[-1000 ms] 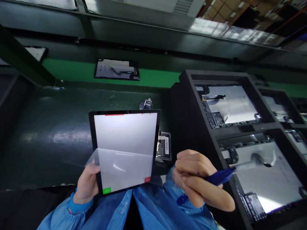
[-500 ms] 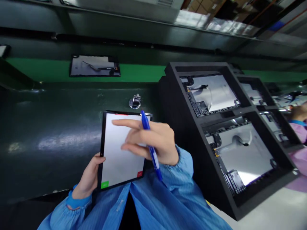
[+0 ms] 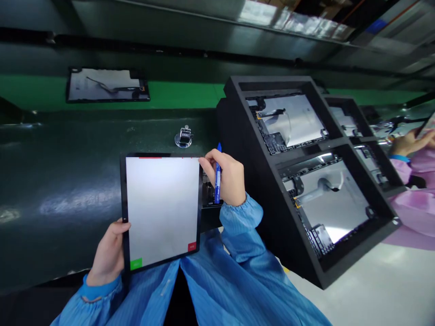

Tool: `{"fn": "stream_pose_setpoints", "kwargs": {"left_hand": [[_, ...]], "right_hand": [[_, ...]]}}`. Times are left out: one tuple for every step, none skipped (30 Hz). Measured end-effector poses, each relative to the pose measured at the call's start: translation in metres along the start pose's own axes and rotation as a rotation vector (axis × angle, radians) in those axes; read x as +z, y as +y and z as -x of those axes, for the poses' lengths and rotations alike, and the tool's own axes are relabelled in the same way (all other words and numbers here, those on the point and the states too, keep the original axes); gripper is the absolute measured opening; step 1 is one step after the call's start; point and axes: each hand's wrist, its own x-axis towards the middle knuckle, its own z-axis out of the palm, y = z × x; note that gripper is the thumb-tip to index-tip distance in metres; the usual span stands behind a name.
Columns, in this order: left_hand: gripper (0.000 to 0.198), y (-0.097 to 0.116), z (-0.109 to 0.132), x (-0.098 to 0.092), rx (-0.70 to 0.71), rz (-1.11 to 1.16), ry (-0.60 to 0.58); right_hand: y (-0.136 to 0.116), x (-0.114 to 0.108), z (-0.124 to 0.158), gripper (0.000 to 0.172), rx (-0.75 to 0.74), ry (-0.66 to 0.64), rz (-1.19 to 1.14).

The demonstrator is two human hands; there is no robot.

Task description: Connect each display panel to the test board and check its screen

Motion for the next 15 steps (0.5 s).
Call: {"fn": "stream_pose_setpoints", "kwargs": {"left_hand": [[0.014,0.001,0.002,0.001,0.004,-0.001,-0.003],[0.016,0.001,0.003,0.002,0.019,-0.009,-0.006],[0.019,0.001,0.004,0.003,0.035,-0.024,-0.008],[0.023,0.0,0.003,0.004,0.047,-0.043,-0.006],[0.027,-0.001,0.003,0.005,0.051,-0.063,-0.002],[0.03,-0.002,0.002,0.006,0.046,-0.081,0.001],[0.033,-0.004,0.001,0.007,0.037,-0.096,-0.003],[0.035,-0.005,0.0,0.007,0.022,-0.109,-0.012],[0.036,-0.006,-0.001,0.008,0.007,-0.119,-0.023],[0.036,-0.006,-0.001,0.008,-0.001,-0.127,-0.031],[0.036,-0.007,-0.001,0.008,-0.006,-0.132,-0.03],[0.036,-0.006,-0.001,0.008,-0.01,-0.133,-0.022],[0.036,-0.006,-0.001,0.007,-0.013,-0.129,-0.006],[0.035,-0.005,-0.001,0.007,-0.014,-0.122,0.013],[0.035,-0.004,0.0,0.007,-0.012,-0.119,0.032]], "right_hand": [[-0.001,0.001,0.0,0.03,-0.034,0.011,0.032],[-0.003,0.0,0.0,0.032,-0.075,0.027,0.042],[-0.006,-0.001,-0.001,0.032,-0.125,0.039,0.013],[-0.011,-0.002,-0.003,0.031,-0.177,0.043,-0.058],[-0.017,-0.004,-0.006,0.03,-0.226,0.031,-0.162],[-0.024,-0.005,-0.01,0.03,-0.269,0.004,-0.286],[-0.031,-0.006,-0.014,0.031,-0.304,-0.035,-0.418],[-0.038,-0.005,-0.019,0.032,-0.325,-0.076,-0.54],[-0.044,-0.004,-0.024,0.032,-0.326,-0.107,-0.645],[-0.048,-0.003,-0.029,0.031,-0.301,-0.12,-0.726],[-0.051,0.0,-0.033,0.03,-0.245,-0.109,-0.786],[-0.052,0.002,-0.036,0.029,-0.161,-0.066,-0.833],[-0.052,0.005,-0.037,0.028,-0.064,-0.014,-0.874],[-0.05,0.007,-0.036,0.024,0.021,0.021,-0.914],[-0.047,0.009,-0.035,0.018,0.058,0.014,-0.955]]}}
